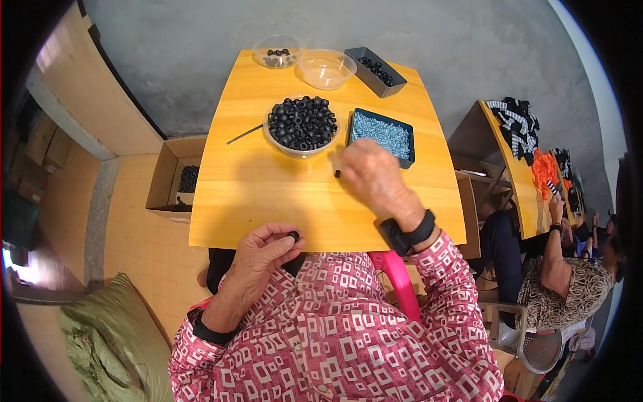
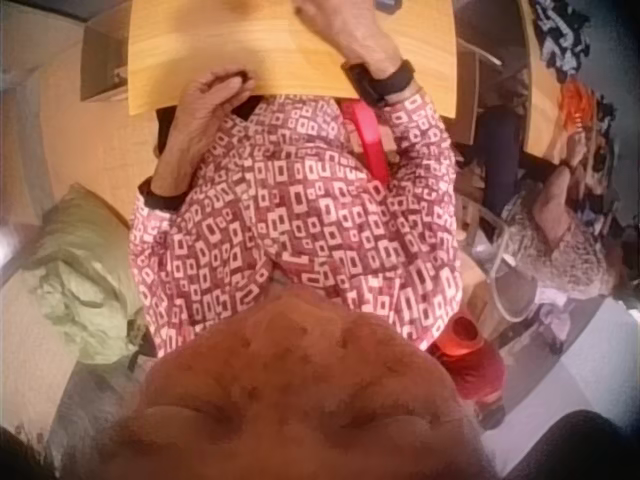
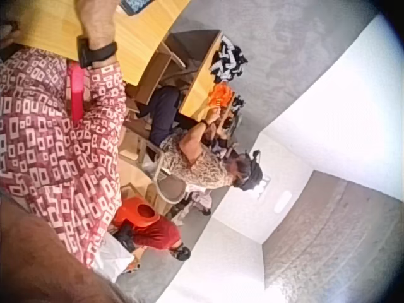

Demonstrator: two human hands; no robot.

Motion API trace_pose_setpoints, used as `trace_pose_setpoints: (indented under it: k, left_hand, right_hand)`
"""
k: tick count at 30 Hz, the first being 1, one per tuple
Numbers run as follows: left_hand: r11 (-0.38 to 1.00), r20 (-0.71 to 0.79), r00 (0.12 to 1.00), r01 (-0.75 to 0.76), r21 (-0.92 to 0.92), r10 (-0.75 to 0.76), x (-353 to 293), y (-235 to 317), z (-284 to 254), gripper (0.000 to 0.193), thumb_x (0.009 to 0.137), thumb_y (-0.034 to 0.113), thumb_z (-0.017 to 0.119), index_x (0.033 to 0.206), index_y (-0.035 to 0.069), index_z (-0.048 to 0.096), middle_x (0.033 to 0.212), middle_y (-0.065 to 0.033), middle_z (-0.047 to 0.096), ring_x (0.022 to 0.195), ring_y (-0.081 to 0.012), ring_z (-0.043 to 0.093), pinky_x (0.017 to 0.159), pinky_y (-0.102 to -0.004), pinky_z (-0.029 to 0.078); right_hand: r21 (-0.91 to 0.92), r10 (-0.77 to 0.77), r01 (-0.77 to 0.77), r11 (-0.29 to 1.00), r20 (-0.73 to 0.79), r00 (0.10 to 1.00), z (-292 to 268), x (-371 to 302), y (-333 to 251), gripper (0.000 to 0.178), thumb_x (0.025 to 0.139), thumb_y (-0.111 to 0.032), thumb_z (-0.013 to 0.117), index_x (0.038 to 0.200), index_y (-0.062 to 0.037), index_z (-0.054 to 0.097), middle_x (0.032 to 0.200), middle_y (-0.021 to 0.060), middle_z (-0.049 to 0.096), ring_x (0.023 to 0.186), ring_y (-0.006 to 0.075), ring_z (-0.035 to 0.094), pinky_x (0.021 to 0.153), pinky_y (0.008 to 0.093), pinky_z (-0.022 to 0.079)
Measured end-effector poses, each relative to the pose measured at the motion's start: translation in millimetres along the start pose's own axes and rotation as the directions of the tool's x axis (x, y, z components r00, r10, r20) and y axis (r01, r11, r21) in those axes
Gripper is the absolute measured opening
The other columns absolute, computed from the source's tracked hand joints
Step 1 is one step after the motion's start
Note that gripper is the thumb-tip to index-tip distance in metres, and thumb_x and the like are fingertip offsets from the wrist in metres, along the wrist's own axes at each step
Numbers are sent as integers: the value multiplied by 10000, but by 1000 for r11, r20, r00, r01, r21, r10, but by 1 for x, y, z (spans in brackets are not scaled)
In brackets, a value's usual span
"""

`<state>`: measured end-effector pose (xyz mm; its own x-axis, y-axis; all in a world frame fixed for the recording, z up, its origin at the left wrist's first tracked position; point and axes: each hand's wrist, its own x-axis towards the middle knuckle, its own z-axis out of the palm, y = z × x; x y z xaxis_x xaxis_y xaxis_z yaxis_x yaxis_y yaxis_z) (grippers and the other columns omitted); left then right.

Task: The person assembles cord locks by taking plastic components from a bowl and inserting small metal springs from a tray into them by hand.

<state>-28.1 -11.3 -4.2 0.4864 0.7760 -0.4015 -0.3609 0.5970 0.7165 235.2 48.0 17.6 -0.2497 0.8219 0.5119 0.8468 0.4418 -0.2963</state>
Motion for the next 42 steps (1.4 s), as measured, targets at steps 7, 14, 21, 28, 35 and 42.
trace_pose_setpoints:
  k: [7,14,21,28,35,42]
  left_hand:
    - [1000,10,1000,19,19,-19,1,-1,1,210,906,47,620,1113,19,600,1071,-100,652,967,-176,659,849,-262,560]
    - [1000,2,1000,6,19,-6,1,-1,-1,217,906,56,623,1117,12,597,1064,-105,656,963,-173,660,848,-261,562]
    - [1000,4,1000,9,18,-9,2,-2,-1,218,907,51,620,1120,11,596,1060,-111,658,956,-175,664,846,-256,563]
    - [1000,6,1000,18,-8,-18,2,1,5,227,905,46,621,1128,11,592,1070,-115,652,977,-178,660,862,-263,564]
    - [998,31,999,-21,-52,23,3,14,19,229,909,36,611,1133,-3,585,1082,-126,647,985,-177,658,866,-264,564]
    - [998,35,999,38,-43,-37,6,5,13,230,914,46,609,1139,3,587,1080,-124,648,971,-170,659,862,-259,565]
  right_hand:
    - [-186,276,-256,949,95,956,-28,26,75,161,776,-84,657,925,-47,704,936,162,670,892,323,638,793,406,509]
    - [-241,387,-339,909,186,903,-10,28,86,122,770,-69,672,883,-33,702,919,153,650,945,324,622,813,401,498]
    - [158,450,-451,879,46,892,-26,24,97,92,789,-46,677,875,-15,693,808,114,669,760,229,638,706,322,511]
    - [723,551,-519,456,229,803,-36,14,82,74,852,-58,671,905,-13,697,770,3,654,693,71,579,648,208,479]
    - [802,515,-425,420,175,839,-38,15,52,100,850,-85,689,921,-14,691,785,-10,653,679,60,570,648,197,473]
    - [-392,110,-161,906,-150,983,-11,6,91,115,832,-58,623,930,-28,675,778,176,632,651,291,595,701,365,513]
